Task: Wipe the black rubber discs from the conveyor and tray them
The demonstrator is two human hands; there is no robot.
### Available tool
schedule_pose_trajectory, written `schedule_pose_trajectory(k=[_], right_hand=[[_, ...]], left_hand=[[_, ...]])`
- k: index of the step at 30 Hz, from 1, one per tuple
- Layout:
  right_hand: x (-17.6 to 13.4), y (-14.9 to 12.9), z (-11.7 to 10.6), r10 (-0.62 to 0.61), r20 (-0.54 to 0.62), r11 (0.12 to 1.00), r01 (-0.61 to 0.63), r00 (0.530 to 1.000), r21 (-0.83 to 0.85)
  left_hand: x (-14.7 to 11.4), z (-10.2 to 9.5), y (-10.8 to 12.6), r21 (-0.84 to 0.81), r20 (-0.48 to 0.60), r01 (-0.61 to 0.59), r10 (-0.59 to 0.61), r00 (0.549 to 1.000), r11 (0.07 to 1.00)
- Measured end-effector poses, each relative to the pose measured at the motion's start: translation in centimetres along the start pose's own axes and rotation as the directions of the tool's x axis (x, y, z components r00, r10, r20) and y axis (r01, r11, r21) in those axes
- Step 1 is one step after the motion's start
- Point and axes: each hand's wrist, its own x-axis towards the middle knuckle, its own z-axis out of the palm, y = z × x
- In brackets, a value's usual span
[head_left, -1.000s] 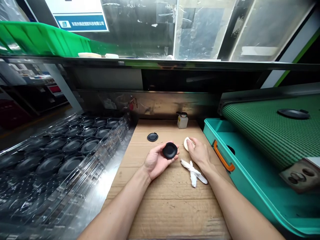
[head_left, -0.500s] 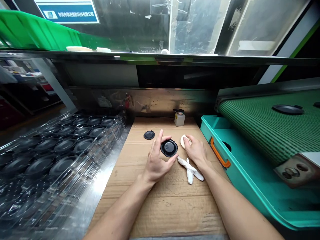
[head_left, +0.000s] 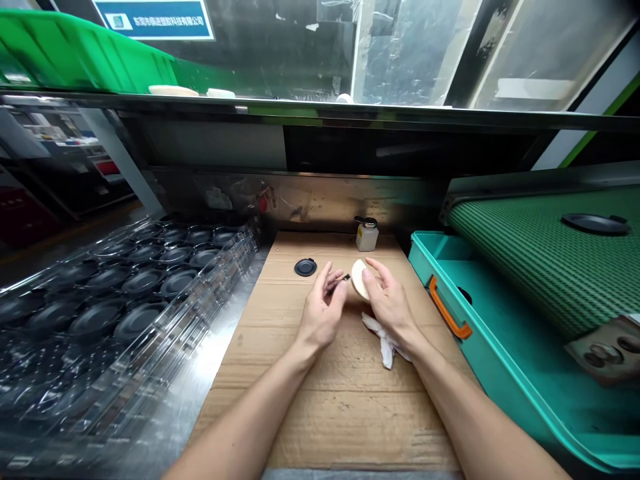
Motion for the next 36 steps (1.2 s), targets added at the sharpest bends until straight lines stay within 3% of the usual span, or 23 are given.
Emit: schedule_pose_trajectory(k=[3,5,7,11,16,22,27,30,32,33,34,36], right_hand=[[-1.7,-1.7,1.5,-0.059,0.137,0.998,0.059,0.989,0.001],[-2.3,-2.5,2.0,-0.080,0.240,0.984,0.116,0.967,-0.138],[-2.2,-2.9,1.9,-0.016,0.269,0.940,0.106,0.963,-0.323],[-1.2,-3.1,1.1,0.153,0.087,0.832,-0.081,0.984,-0.549],[-0.9,-2.5,0.7,0.082,0.255,0.851,0.066,0.964,-0.521],[1.2,0.8,-1.8,0.121,-0.057,0.846,-0.133,0.991,-0.516],[1.2,1.9,-2.0,0.145,-0.027,0.840,-0.137,0.989,-0.526],[1.1,1.9,-1.5,0.175,-0.003,0.823,-0.149,0.984,-0.548],[1.1,2.1,-1.5,0.185,-0.011,0.820,-0.161,0.983,-0.549],[1.1,2.2,-1.5,0.188,-0.009,0.820,-0.162,0.982,-0.550],[1.2,2.3,-1.5,0.189,-0.003,0.818,-0.159,0.982,-0.552],[1.2,2.4,-1.6,0.193,0.007,0.813,-0.156,0.981,-0.560]], left_hand=[[0.7,-0.1,-0.3,-0.345,0.034,0.273,-0.278,0.960,0.898],[1.0,-0.4,-0.3,-0.472,0.071,0.386,-0.402,0.913,0.792],[1.2,-0.6,-0.2,-0.529,0.094,0.437,-0.462,0.882,0.727],[1.1,-0.5,-0.3,-0.544,0.118,0.466,-0.486,0.866,0.698],[1.1,-0.7,-0.7,-0.520,0.163,0.499,-0.493,0.855,0.694],[1.5,-1.6,0.1,-0.467,0.236,0.571,-0.527,0.816,0.676],[1.6,-1.8,0.8,-0.471,0.236,0.585,-0.544,0.805,0.660],[1.7,-2.3,0.5,-0.282,0.123,0.524,-0.512,0.850,0.803],[1.9,-3.1,0.3,0.077,-0.008,0.388,-0.389,0.921,0.918],[2.0,-3.6,0.2,0.304,-0.047,0.287,-0.287,0.957,0.908],[2.1,-4.1,0.1,0.516,-0.052,0.184,-0.184,0.982,0.836],[2.2,-5.0,0.2,0.797,0.011,0.024,-0.054,0.999,0.603]])
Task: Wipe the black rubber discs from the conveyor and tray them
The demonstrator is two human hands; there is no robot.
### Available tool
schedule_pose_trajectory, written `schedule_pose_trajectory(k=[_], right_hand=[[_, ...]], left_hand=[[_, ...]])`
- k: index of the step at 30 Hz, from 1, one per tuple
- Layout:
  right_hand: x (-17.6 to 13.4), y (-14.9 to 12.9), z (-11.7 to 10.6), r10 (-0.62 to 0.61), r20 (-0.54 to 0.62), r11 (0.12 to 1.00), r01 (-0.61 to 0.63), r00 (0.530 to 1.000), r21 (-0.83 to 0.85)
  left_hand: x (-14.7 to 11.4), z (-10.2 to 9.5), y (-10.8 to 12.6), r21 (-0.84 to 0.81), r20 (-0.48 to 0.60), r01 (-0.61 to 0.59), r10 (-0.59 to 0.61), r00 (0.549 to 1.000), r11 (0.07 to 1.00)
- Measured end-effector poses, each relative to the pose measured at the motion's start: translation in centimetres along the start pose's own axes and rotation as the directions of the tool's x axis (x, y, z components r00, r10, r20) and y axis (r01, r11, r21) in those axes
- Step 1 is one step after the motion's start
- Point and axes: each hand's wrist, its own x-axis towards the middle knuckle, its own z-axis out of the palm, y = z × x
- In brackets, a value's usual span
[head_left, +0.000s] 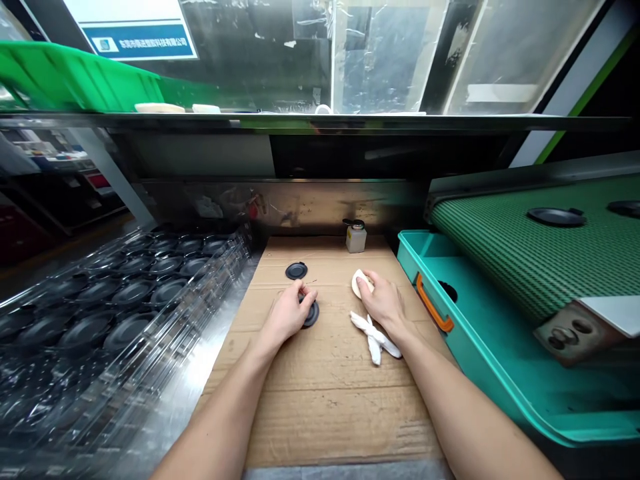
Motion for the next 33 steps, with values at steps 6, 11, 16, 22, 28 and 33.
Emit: schedule_pose_trajectory(k=[6,11,16,22,28,33], right_hand=[[0.0,0.0,0.1,-0.001,0.010,0.999,0.001,1.000,-0.039],[0.0,-0.1,0.0,-0.013,0.018,0.999,0.014,1.000,-0.045],[0.1,-0.1,0.0,-0.004,0.041,0.999,0.006,0.999,-0.045],[0.0,-0.3,-0.2,-0.009,0.039,0.998,0.012,0.999,-0.057],[0.0,-0.3,-0.1,-0.023,0.033,0.998,0.025,0.999,-0.054],[0.0,-0.3,-0.2,-0.013,0.044,0.999,0.014,0.999,-0.036]], left_hand=[[-0.8,-1.1,0.0,0.430,-0.021,-0.062,0.078,0.997,0.900],[-1.2,-1.3,-0.1,0.493,0.027,-0.045,0.036,0.999,0.869],[1.1,-1.9,-0.2,0.481,-0.003,-0.018,0.022,1.000,0.876],[7.1,-2.3,-0.3,0.539,-0.052,-0.002,0.035,0.998,0.842],[9.0,-1.1,-1.4,0.579,-0.013,0.021,-0.016,1.000,0.815],[9.6,-1.4,-1.7,0.539,0.017,0.012,-0.025,1.000,0.842]])
